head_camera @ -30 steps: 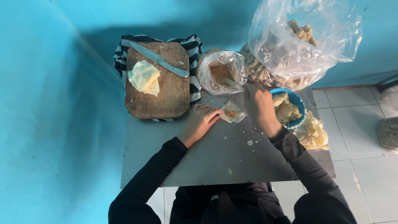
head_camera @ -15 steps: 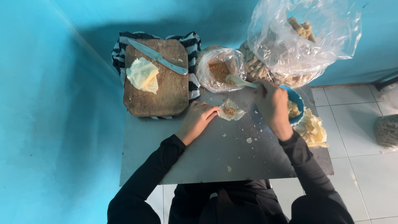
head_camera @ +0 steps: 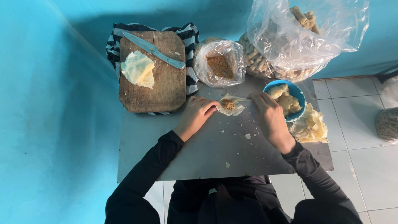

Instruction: The person places filling from a blue bowl onto thin dough wrappers and folds the wrappers over the filling by hand, stacking the folded pieces on the table. They also cut dough on a wooden cutting board with a knife and reach into a large plastic bag of dough pieces.

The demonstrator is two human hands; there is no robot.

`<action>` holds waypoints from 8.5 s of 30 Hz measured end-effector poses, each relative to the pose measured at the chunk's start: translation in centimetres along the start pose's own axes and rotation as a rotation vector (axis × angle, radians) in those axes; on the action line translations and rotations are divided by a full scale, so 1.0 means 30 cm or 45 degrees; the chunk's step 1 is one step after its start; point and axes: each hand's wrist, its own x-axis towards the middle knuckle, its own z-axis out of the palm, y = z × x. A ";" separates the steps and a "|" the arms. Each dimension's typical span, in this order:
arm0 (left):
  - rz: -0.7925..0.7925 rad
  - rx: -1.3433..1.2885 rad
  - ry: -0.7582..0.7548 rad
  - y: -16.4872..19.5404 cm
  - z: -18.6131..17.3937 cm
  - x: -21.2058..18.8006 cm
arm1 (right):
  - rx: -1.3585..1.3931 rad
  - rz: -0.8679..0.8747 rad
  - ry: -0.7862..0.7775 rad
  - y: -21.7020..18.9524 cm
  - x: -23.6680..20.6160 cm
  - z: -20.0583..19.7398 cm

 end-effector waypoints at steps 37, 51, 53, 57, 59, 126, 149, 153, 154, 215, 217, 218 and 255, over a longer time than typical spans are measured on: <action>-0.006 0.001 -0.023 0.009 -0.008 0.003 | 0.028 0.088 0.080 0.069 0.049 -0.018; 0.044 0.037 0.038 0.029 -0.009 0.006 | -0.085 -0.051 0.157 0.051 0.205 0.122; 0.054 0.061 0.060 0.033 -0.011 0.007 | -0.126 -0.032 0.066 0.041 0.204 0.136; 0.052 0.028 0.060 0.045 -0.011 0.011 | -0.236 -0.195 0.136 0.005 0.175 0.118; 0.016 -0.010 0.050 0.057 -0.011 0.011 | -0.198 -0.162 0.093 -0.012 0.123 0.082; 0.264 0.460 -0.254 0.083 -0.001 -0.035 | 0.207 -0.172 -0.102 0.009 -0.081 0.138; 0.393 0.510 -0.153 0.061 0.033 0.038 | 0.129 -0.328 -0.126 0.108 -0.029 0.165; 0.339 0.387 -0.139 0.047 0.042 0.061 | 0.168 -0.244 -0.054 0.118 -0.025 0.207; 0.270 0.344 -0.152 0.043 0.044 0.067 | 0.176 -0.240 -0.043 0.121 -0.023 0.213; 0.334 0.686 -0.087 0.072 0.042 0.039 | 0.110 -0.173 -0.016 0.116 -0.004 0.252; 0.297 0.653 -0.103 0.066 0.050 0.036 | 0.122 -0.148 -0.015 0.124 -0.007 0.257; 0.255 0.606 -0.105 0.061 0.053 0.039 | 0.125 -0.137 0.000 0.125 -0.005 0.263; -0.002 0.334 -0.246 0.029 0.033 0.101 | 0.014 -0.175 -0.056 0.097 0.030 0.261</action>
